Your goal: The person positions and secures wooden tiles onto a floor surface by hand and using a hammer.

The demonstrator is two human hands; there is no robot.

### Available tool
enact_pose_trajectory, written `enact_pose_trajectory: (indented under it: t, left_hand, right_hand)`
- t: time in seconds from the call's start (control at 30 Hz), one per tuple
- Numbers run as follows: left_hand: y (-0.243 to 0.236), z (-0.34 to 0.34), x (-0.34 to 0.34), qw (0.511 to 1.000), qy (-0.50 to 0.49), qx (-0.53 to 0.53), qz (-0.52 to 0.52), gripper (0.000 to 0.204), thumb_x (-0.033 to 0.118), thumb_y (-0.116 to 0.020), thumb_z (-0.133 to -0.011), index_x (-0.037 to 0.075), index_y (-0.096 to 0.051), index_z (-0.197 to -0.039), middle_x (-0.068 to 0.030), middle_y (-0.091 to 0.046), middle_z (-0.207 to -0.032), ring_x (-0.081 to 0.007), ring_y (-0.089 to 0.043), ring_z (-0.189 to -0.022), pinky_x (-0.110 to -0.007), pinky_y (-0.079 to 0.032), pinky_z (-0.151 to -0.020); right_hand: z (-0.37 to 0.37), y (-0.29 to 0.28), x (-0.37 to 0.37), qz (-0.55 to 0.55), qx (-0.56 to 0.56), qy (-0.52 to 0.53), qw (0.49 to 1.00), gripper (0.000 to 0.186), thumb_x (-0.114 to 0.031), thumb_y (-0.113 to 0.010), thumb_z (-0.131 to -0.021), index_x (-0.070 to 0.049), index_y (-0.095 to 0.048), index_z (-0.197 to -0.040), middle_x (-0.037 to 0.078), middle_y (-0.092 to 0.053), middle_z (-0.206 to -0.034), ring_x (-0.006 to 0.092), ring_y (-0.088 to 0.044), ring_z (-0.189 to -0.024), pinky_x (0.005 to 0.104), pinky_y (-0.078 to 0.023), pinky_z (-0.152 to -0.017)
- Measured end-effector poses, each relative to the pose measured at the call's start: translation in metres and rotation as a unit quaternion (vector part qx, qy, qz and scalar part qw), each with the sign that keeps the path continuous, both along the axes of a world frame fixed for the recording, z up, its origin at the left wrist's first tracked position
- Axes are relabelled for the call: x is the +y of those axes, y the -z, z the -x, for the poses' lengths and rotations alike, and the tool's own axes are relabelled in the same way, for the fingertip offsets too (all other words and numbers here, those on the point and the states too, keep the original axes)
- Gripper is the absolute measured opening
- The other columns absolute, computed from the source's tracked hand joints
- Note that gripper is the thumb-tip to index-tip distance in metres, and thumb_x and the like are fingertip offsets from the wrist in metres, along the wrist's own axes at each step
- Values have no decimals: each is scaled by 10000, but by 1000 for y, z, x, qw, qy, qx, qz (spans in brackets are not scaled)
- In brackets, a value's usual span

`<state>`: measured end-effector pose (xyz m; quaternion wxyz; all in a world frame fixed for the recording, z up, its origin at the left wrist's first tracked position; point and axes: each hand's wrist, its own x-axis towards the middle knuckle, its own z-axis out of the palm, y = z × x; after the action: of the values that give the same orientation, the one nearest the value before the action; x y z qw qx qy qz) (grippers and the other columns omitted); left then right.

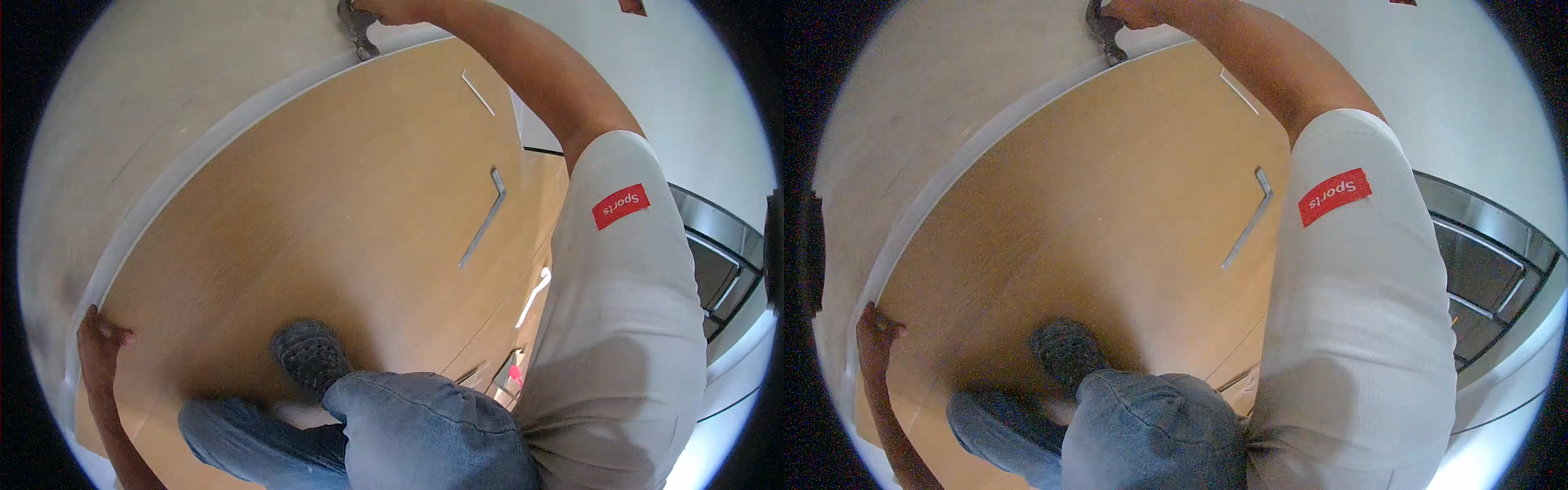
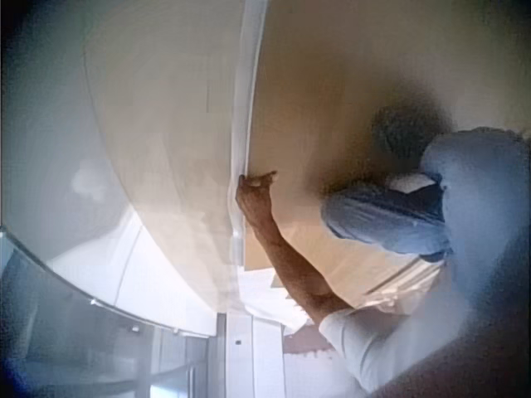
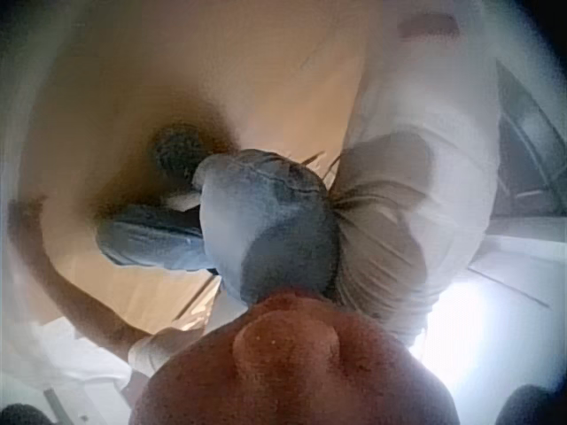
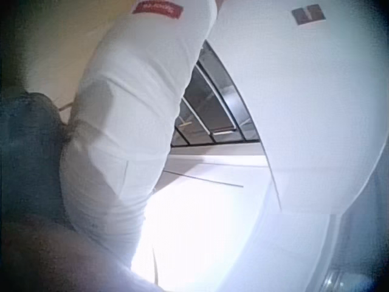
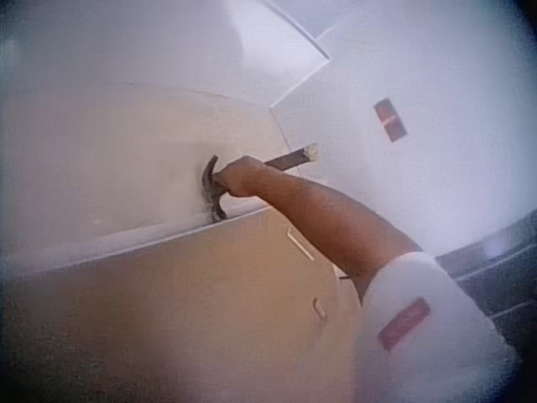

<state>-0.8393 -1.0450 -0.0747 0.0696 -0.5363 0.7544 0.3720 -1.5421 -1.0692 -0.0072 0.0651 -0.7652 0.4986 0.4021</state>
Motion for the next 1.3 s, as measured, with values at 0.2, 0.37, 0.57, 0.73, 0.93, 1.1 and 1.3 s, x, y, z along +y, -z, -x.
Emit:
enact_pose_trajectory:
  t: [0.2, 0.37, 0.57, 0.73, 0.93, 1.1, 1.3]
  left_hand:
    - [-16, 10, 1, 989, -66, 18, -128, 419, -80, -687, -713, -121, -561, -1111, -180, -667, -788, -239, -639, -682, -348, -544, -710]
    - [-14, 2, -9, 993, -54, 42, -99, 274, -76, -625, -808, -98, -571, -1076, -126, -645, -751, -227, -662, -670, -320, -546, -665]
    - [-10, 11, -18, 975, -103, 83, -179, 604, 42, -752, -747, -112, -523, -1284, -105, -670, -796, -235, -651, -763, -347, -546, -777]
    - [-10, 8, -19, 989, -57, 45, -128, 577, -16, -707, -758, -163, -510, -1280, -104, -688, -762, -231, -653, -747, -349, -551, -842]
    - [-18, 17, -14, 992, -58, -18, -113, 643, -45, -720, -761, -178, -463, -1335, -176, -704, -891, -249, -675, -787, -332, -578, -788]
    - [-23, 18, -8, 998, -7, -52, -42, 659, -74, -722, -763, -160, -452, -1358, -181, -696, -933, -255, -689, -830, -349, -587, -749]
    - [-14, 7, -13, 993, -65, -13, -95, 672, -110, -696, -775, -152, -434, -1392, -139, -677, -862, -207, -669, -770, -338, -584, -712]
  right_hand:
    - [5, -1, 9, 27, -2, 64, 998, 221, -193, -594, -859, -107, -649, -1055, 156, -722, -936, 366, -699, -907, 500, -549, -752]
    - [1, -21, 3, 40, -4, 36, 999, 256, -195, -612, -848, -118, -653, -1089, 160, -719, -931, 365, -699, -897, 503, -548, -745]
    - [-5, -24, 10, 64, 1, 37, 997, 251, -183, -608, -842, -118, -628, -1083, 160, -719, -898, 374, -701, -876, 509, -546, -733]
    - [-3, -29, 5, 57, -6, 32, 998, 232, -183, -598, -845, -112, -619, -1065, 164, -721, -911, 381, -699, -886, 517, -543, -754]
    - [9, -21, 0, 55, -33, 5, 998, 222, -198, -612, -834, -120, -632, -1040, 163, -720, -942, 375, -697, -906, 513, -544, -763]
    - [6, -25, -1, 111, -18, 69, 991, 213, -201, -591, -850, -124, -641, -1042, 154, -722, -940, 374, -697, -893, 515, -545, -758]
    - [7, -23, -7, 72, -39, 19, 996, 208, -187, -585, -856, -142, -649, -1050, 132, -726, -944, 352, -700, -897, 512, -548, -746]
